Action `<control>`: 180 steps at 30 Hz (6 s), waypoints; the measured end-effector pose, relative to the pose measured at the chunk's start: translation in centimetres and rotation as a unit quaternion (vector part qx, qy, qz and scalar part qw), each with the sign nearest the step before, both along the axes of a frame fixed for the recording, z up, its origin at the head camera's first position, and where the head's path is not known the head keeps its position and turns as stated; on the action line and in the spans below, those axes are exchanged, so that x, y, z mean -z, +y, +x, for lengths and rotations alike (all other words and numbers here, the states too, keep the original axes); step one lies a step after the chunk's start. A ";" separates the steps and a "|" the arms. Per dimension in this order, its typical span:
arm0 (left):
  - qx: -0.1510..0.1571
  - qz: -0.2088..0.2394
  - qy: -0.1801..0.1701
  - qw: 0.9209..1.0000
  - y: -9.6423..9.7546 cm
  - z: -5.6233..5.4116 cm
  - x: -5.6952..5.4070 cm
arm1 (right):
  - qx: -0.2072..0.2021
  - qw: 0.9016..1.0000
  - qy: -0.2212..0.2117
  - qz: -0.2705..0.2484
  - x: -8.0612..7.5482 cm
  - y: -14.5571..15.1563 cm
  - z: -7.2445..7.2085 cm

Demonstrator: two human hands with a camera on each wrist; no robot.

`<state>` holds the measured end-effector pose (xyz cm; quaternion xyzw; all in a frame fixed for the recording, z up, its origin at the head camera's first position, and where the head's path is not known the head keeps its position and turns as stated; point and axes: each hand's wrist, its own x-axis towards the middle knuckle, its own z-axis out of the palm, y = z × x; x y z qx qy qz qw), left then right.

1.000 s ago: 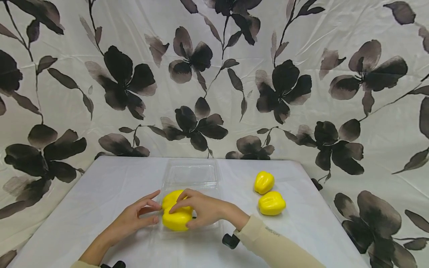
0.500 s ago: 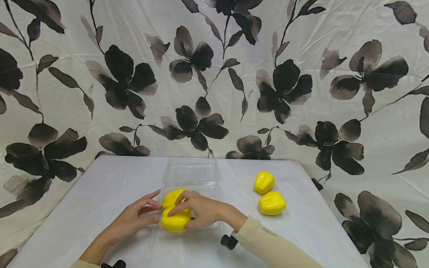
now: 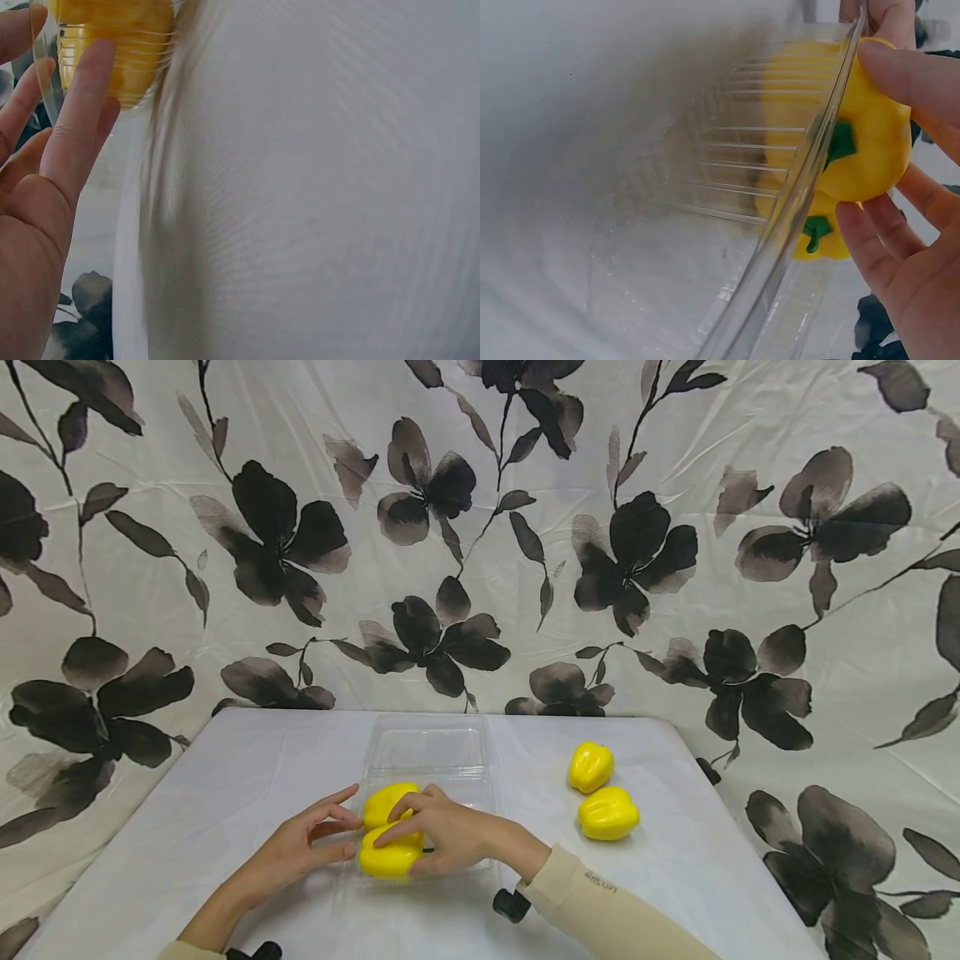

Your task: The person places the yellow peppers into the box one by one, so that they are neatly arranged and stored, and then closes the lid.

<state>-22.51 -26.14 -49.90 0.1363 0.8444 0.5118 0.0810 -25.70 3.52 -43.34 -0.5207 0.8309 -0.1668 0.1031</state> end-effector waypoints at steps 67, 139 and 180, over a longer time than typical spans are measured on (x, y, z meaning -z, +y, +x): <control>0.002 0.002 -0.012 1.000 0.1 0.2 -0.8 | -0.010 1.000 -0.010 -0.004 -0.8 1.1 0.5; -0.007 -0.008 -0.012 1.000 0.3 -0.1 -0.7 | 0.287 0.957 -0.037 -0.030 -1.5 25.7 -9.3; -0.015 -0.011 -0.018 1.000 0.2 -0.1 -0.7 | 0.277 0.959 -0.054 -0.015 -0.1 25.8 -10.0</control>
